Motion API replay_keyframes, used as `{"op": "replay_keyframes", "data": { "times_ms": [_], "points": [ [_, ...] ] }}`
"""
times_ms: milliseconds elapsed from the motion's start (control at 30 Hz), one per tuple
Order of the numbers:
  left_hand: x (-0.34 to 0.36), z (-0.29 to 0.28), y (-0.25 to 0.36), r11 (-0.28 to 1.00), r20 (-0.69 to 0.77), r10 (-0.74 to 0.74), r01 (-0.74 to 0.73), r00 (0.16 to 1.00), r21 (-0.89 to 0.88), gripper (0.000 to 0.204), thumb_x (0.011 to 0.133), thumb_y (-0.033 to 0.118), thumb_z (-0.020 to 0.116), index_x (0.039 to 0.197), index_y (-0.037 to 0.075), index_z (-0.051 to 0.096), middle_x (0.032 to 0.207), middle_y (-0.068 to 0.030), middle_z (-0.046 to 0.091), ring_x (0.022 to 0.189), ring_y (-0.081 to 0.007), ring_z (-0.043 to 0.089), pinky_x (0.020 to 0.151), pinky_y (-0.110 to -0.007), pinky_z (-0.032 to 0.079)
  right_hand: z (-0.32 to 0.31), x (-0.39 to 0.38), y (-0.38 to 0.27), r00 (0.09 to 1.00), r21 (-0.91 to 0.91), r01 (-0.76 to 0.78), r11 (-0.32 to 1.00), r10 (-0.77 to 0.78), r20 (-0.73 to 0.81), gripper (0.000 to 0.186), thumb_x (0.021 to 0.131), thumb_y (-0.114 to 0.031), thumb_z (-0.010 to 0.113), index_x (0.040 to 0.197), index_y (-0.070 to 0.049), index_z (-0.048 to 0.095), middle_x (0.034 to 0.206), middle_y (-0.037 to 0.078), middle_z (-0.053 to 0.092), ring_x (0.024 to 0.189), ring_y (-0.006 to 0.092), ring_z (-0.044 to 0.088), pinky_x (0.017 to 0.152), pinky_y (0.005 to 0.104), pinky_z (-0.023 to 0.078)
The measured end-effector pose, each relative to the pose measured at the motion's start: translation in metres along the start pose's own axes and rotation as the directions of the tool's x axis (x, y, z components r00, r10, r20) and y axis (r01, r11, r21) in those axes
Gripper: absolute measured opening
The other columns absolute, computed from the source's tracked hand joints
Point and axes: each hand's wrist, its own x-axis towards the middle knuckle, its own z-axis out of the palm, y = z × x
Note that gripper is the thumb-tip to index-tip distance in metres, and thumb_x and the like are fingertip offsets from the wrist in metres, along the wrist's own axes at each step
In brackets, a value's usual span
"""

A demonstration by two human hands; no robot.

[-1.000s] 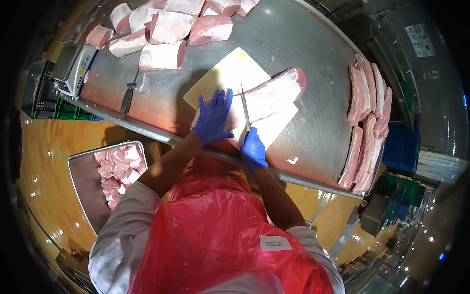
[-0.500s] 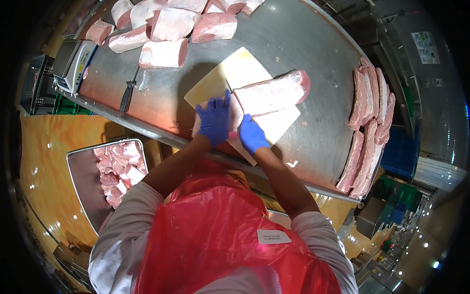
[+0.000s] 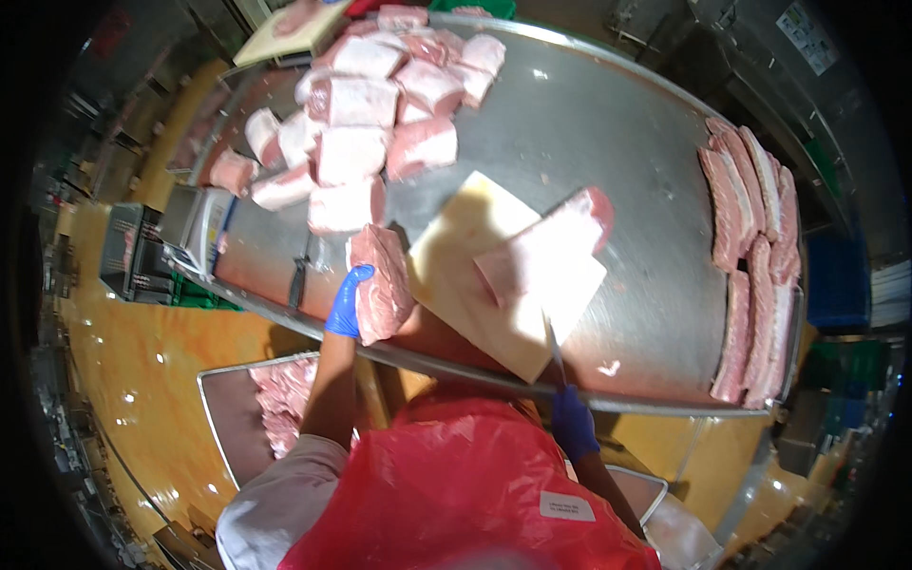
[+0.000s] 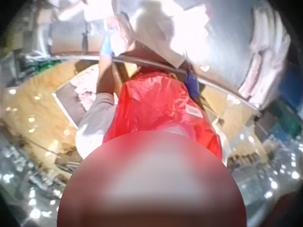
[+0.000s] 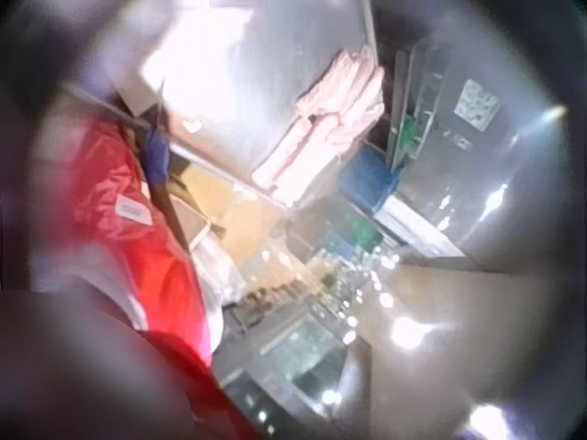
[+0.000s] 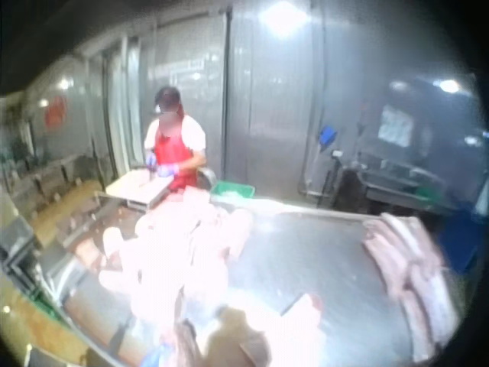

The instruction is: The person cuts large slabs of pork belly into smaller pieces using a knife on a cutting board. The cut pieces are placed into a metal tray. The person wears blue gloves and a red apron while working at a stainless steel table.

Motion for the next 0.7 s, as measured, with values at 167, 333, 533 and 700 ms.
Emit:
{"op": "replay_keyframes", "data": {
  "times_ms": [167,333,533,700],
  "points": [
    [0.069,0.054,0.144,0.916,0.085,0.277,-0.29,0.957,0.276,0.058,0.086,0.031,0.077,0.134,0.006,0.058,0.114,-0.014,0.069,0.097,-0.0275,0.068,0.089,-0.042,0.058,0.004,0.021,0.01,0.897,-0.387,0.217,0.896,-0.34,-0.282,0.021,0.104,-0.022,0.05,0.111,-0.002,0.051,0.073,0.027,0.062,0.066,0.047,0.062,0.056,0.0539,0.05],
    [0.134,0.143,0.289,0.74,0.206,0.57,-0.606,0.796,0.292,0.035,0.092,0.031,0.075,0.114,0.006,0.068,0.106,-0.0071,0.071,0.088,-0.019,0.069,0.075,-0.032,0.057,0.01,0.023,0.038,0.745,-0.467,0.175,0.867,-0.427,-0.513,0.028,0.1,-0.016,0.06,0.121,0.002,0.056,0.064,0.019,0.057,0.051,0.0359,0.057,0.047,0.0466,0.046],
    [0.198,0.191,-0.01,-0.172,0.402,0.277,-0.367,0.873,0.914,0.115,0.075,0.059,0.079,0.15,-0.005,0.019,0.136,-0.0261,0.052,0.121,-0.0395,0.055,0.098,-0.053,0.044,0.026,0.026,0.06,0.824,-0.065,0.079,0.995,-0.102,-0.558,0.022,0.1,-0.016,0.061,0.114,0.0,0.056,0.061,0.016,0.053,0.049,0.0345,0.054,0.044,0.0457,0.042],
    [0.119,0.252,-0.164,-0.695,0.36,0.104,-0.191,0.927,0.693,0.141,0.062,0.055,0.088,0.158,-0.007,0.005,0.132,-0.0281,0.054,0.118,-0.0421,0.059,0.099,-0.046,0.05,-0.002,0.038,0.029,0.875,0.205,0.039,0.978,0.066,-0.48,0.014,0.1,-0.014,0.059,0.102,-0.006,0.048,0.061,0.022,0.058,0.056,0.0425,0.061,0.047,0.0501,0.044]
  ]
}}
